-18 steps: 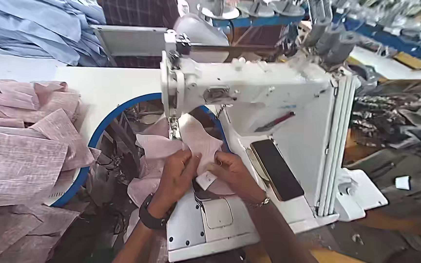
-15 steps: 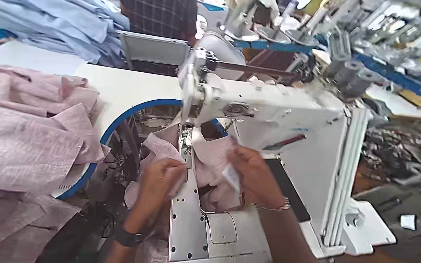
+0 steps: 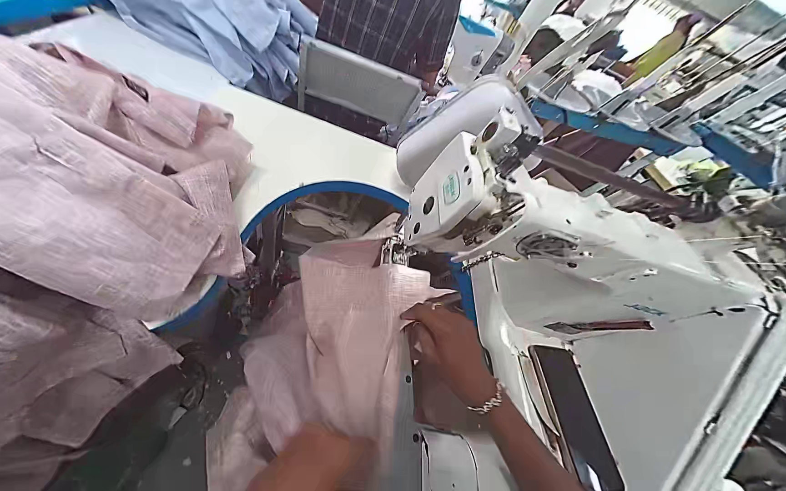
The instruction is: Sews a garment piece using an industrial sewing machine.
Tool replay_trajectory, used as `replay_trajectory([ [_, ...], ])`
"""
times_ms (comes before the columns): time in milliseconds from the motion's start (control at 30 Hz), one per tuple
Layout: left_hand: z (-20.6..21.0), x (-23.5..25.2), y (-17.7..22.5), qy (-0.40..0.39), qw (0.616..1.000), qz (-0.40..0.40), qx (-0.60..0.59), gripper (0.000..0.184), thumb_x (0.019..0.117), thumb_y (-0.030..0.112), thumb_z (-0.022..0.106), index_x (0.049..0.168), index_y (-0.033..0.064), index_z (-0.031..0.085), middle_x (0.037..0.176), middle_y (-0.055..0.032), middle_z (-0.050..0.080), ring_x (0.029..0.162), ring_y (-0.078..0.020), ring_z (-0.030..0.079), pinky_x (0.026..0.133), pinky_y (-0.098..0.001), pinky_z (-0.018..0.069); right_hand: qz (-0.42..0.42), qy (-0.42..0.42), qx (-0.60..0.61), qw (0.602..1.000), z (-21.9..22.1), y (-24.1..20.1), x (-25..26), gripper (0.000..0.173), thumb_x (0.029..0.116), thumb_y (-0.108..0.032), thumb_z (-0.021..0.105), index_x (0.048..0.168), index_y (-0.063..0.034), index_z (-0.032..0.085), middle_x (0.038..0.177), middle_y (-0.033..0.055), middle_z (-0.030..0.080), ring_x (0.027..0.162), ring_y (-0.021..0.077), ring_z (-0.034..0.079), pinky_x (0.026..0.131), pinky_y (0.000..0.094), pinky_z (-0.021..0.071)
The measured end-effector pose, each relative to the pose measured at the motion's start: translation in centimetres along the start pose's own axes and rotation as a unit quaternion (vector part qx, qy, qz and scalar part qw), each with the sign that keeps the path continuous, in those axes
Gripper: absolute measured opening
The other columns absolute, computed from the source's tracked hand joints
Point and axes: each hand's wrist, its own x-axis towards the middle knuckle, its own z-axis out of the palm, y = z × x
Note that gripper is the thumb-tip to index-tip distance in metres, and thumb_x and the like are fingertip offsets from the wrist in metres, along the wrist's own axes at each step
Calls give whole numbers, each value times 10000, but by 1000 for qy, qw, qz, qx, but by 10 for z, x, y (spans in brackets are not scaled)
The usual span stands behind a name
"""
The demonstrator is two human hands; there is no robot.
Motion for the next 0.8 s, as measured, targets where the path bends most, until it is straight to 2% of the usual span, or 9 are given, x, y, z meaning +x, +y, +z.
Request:
replay_trajectory([
  [33,12,11,16,-18,999,39,-24,91,931,73,669,930,-6,715,740,-148,683,687,-316,695,633,-518,542,-3,11,8,1000,8,-5,-12,213,881,-39,557,909,-39,768,779,155,715,671,343,714,552,505,550],
  [100,16,63,12,86,996,20,6,170,972,147,646,978,15,752,841,-123,730,779,-263,723,723,-462,589,-2,52,27,998,14,-12,-13,226,905,-83,563,945,-32,780,791,164,716,654,334,708,529,477,542],
  [200,19,147,-23,209,967,-123,74,369,1028,192,555,1272,-81,596,1131,-262,678,1021,-398,690,903,-535,541,183,-51,47,981,-31,11,-16,442,947,-217,690,1310,33,651,1067,233,734,944,408,717,824,596,559],
  [333,22,161,-29,173,960,-208,74,593,1046,371,520,1562,95,423,1209,-259,645,990,-415,675,856,-565,524,358,-42,-56,931,-63,73,-22,319,1028,-187,601,981,120,673,921,325,672,938,499,659,847,668,454],
  [467,8,157,-42,172,974,-131,67,792,883,447,758,1517,65,479,1286,-239,614,912,-329,682,815,-500,551,193,25,11,981,-29,25,-6,288,1007,-161,585,1093,71,734,912,246,739,873,413,734,797,590,567],
  [533,6,147,-55,194,975,-30,108,755,813,486,806,1369,18,605,1295,-256,603,876,-305,707,747,-450,597,84,84,41,992,-4,18,-6,228,940,-146,613,987,9,774,817,161,741,740,311,736,649,477,582],
  [600,7,140,-60,186,968,19,166,637,923,520,652,1362,58,648,1399,-298,550,1084,-417,667,857,-518,572,41,106,78,990,5,23,-9,202,915,-139,628,943,-26,792,900,129,768,788,247,747,662,397,588],
  [700,21,141,-50,195,958,17,210,487,1052,308,390,1363,27,637,1498,-263,504,1338,-464,528,1038,-557,480,26,83,121,989,5,27,-11,211,921,-124,586,906,-27,772,1180,115,762,875,207,762,695,366,587],
  [800,36,145,-42,207,961,-4,183,441,1024,108,414,1403,-67,556,1515,-234,507,1379,-396,524,1119,-495,440,19,72,147,986,9,25,-13,172,843,-111,583,815,-2,712,1012,136,765,650,179,669,558,350,515],
])
